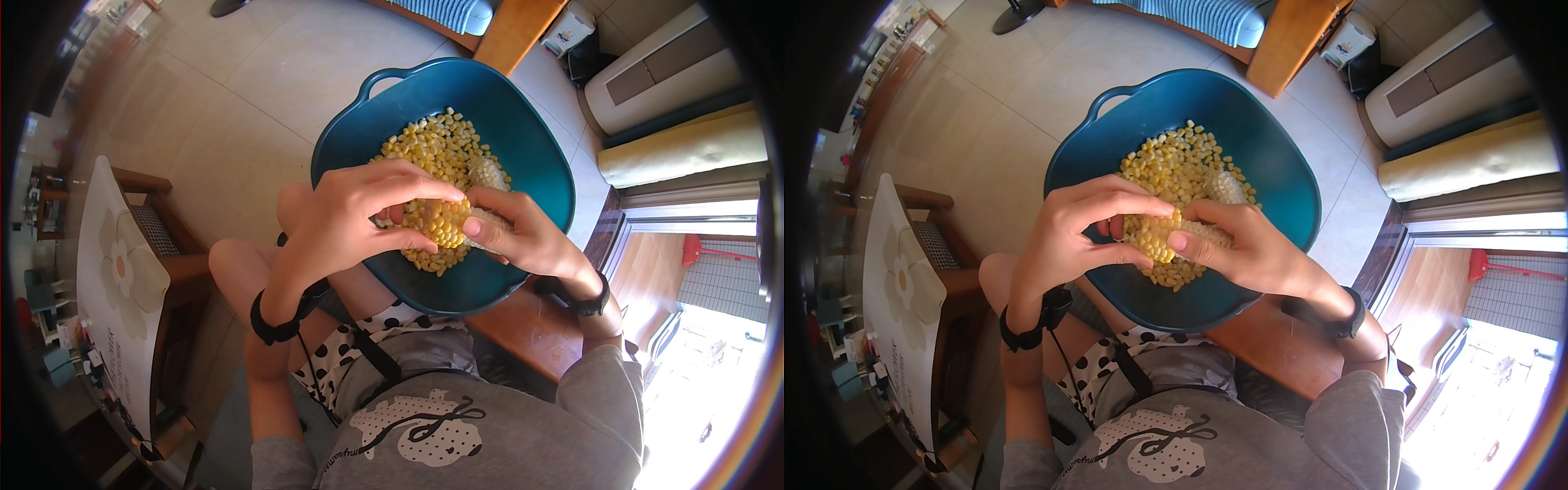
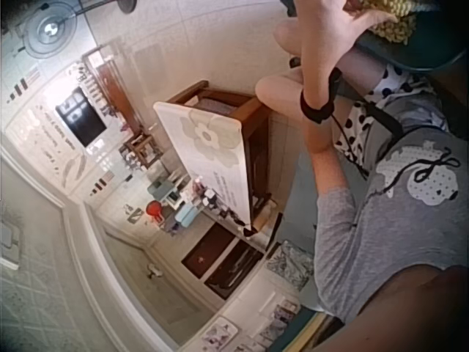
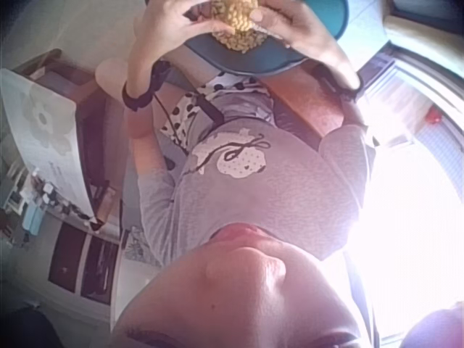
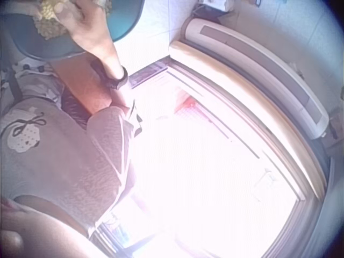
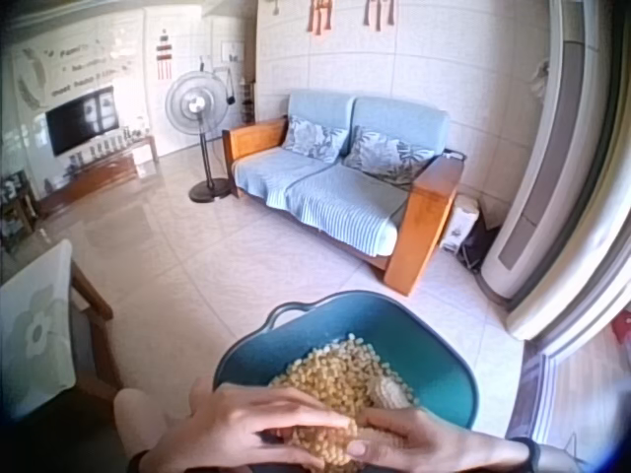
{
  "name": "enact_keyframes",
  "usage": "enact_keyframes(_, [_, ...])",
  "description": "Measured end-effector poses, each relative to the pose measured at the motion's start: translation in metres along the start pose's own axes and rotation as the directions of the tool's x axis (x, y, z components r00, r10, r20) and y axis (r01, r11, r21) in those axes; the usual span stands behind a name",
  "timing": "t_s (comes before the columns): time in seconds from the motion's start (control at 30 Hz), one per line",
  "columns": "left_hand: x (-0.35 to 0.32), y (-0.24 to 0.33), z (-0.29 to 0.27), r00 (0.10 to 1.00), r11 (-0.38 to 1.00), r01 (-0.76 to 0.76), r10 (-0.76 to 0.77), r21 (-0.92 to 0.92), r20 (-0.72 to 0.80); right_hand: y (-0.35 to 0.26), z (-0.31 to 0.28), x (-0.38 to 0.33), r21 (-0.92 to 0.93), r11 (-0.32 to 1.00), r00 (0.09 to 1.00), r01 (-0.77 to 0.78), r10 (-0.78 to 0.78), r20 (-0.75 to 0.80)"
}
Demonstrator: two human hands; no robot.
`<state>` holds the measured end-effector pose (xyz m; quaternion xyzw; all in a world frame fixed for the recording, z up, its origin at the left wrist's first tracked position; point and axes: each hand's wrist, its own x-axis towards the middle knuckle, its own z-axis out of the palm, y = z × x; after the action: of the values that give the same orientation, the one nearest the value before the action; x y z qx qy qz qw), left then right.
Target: The person removes kernels from a cob of corn by hand, dropping them into a bowl.
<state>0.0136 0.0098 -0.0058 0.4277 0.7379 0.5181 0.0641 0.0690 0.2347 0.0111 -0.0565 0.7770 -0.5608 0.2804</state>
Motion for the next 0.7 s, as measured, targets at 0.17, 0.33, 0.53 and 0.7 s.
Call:
enact_keyframes(0.17, [0.001, -0.002, 0.000, 1.000, 1.000, -0.006, 0.006, -0.016, -0.009, 0.006, -0.001, 0.000, 0.000, 0.997, 0.997, 0.071, -0.071, -0.035])
enact_keyframes(0.33, [0.001, 0.000, -0.001, 1.000, 1.000, -0.018, 0.018, -0.021, -0.010, 0.007, -0.001, 0.001, 0.038, 0.995, 0.995, 0.095, -0.094, -0.029])
enact_keyframes(0.53, [0.000, -0.001, -0.002, 1.000, 0.999, 0.031, -0.031, -0.040, 0.002, 0.006, -0.001, 0.002, -0.143, 0.960, 0.969, 0.242, -0.245, -0.003])
enact_keyframes(0.7, [0.000, -0.002, -0.001, 1.000, 1.000, 0.012, -0.011, -0.019, 0.010, 0.014, 0.003, 0.005, -0.227, 0.907, 0.929, 0.355, -0.368, -0.019])
